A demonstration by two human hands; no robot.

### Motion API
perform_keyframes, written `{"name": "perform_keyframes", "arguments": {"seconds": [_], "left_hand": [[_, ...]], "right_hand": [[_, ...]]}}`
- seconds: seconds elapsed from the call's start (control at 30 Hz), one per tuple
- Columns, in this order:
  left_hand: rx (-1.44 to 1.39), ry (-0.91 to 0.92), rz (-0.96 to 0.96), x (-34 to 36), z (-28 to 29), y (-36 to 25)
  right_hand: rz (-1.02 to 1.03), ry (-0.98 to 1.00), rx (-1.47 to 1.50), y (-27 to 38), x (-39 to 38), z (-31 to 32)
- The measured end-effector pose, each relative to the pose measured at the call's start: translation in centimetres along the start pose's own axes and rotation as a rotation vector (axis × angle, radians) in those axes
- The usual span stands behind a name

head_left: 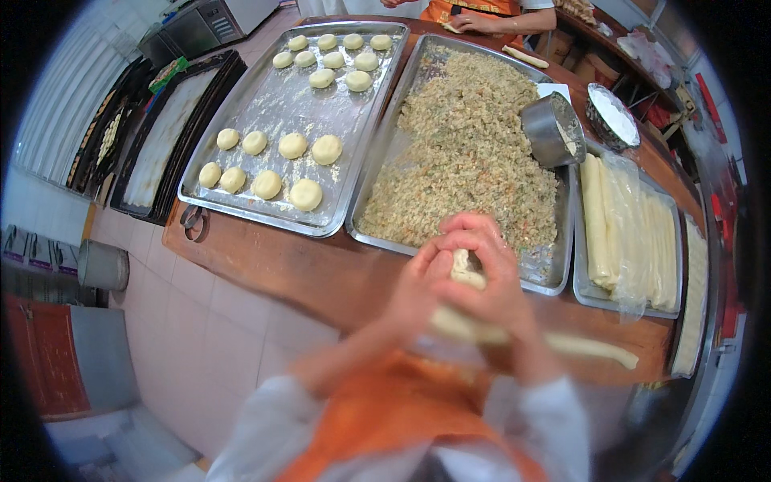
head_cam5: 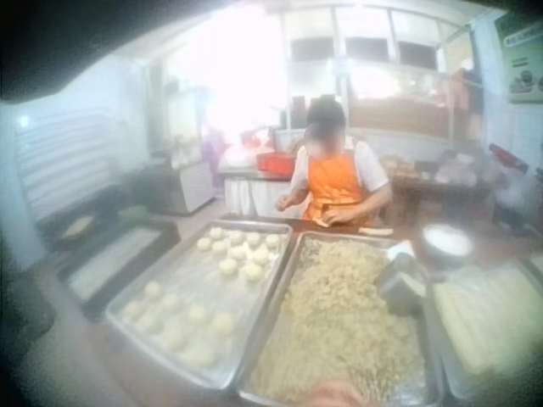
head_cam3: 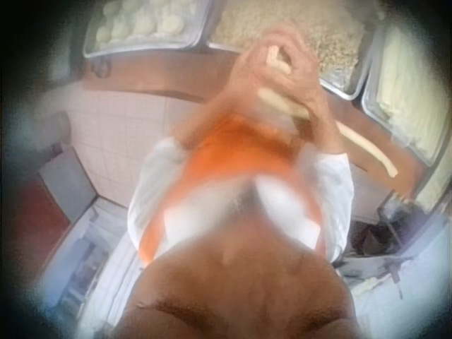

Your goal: The person forms small buns by hand, filling them with a mixture from a tray and placing them onto a baking sheet.

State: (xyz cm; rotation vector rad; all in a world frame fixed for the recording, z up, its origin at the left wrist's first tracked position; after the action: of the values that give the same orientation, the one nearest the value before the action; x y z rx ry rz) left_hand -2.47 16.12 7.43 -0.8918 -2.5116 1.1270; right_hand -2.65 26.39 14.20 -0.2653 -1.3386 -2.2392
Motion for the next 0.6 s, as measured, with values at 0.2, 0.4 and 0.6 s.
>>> {"name": "perform_keyframes", "arguments": {"seconds": [0.2, 0.4, 0.6], "left_hand": [[0.348, -0.188, -0.196, -0.6, -1.5, 0.2], [0.028, 0.016, -0.083, -0.9, 2.5, 2.1], [0.581, -0.049, -0.217, -1.4, 0.7, 0.8]], "right_hand": [[-0.002, -0.191, 0.259, -2.2, -0.7, -1.6], [-0.018, -0.197, 0.288, 0.1, -0.7, -3.8], [0.051, -0.22, 0.704, -2.6, -1.5, -3.9]]}}
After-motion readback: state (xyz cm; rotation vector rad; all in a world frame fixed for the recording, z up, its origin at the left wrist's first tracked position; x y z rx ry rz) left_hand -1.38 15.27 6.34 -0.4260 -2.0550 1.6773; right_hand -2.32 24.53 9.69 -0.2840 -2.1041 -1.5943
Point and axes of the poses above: each hand's wrist, its own x-axis towards the middle knuckle, its own z-axis out of the back of the hand, y = z × x, the point moved 3 cm from there along x, towards the middle knuckle, and after that the axes turned 14 degrees about y, right-handed, at the moved point
